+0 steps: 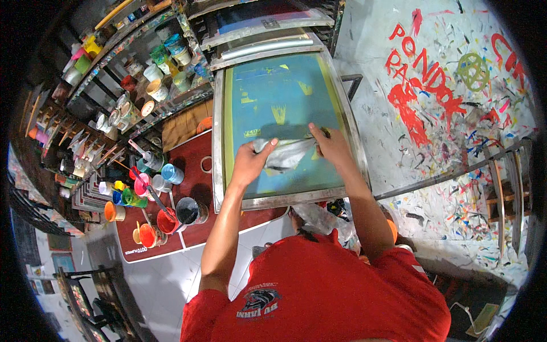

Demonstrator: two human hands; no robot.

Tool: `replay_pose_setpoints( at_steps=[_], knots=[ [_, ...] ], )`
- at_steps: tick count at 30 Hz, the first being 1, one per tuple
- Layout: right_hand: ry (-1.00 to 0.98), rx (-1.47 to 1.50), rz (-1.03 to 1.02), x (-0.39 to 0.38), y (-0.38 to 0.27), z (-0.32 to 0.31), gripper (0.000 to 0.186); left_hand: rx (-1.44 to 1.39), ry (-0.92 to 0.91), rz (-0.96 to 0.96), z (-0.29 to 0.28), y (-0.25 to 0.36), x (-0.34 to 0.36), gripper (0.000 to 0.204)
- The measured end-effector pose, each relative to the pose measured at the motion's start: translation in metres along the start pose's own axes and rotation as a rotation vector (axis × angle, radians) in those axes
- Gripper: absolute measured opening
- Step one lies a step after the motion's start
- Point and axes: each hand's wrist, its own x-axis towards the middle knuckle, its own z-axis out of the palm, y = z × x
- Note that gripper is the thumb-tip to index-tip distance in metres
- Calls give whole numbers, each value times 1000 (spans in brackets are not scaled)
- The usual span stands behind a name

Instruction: The person cleans a screen-printing frame with a cloth and spray, then moves the frame to a printing station to apply red ink to a black t-shirt using a squeegee.

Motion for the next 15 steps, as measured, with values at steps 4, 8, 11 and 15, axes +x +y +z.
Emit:
replay_pose_setpoints(
  at_steps=[4, 8, 11, 15],
  knots=[
    [147, 41, -266, 55, 43, 7, 53, 699, 144, 210, 4, 11, 29, 27],
    [99, 167, -430, 30, 0, -14, 40, 686, 130, 356, -11, 16, 38, 21],
    [208, -126, -633, 31, 31, -12, 28, 724, 75, 521, -4, 1, 33, 32],
    [-148, -623, -530, 2, 61, -25, 23, 891, -218, 490, -5, -33, -19, 31]
  ],
)
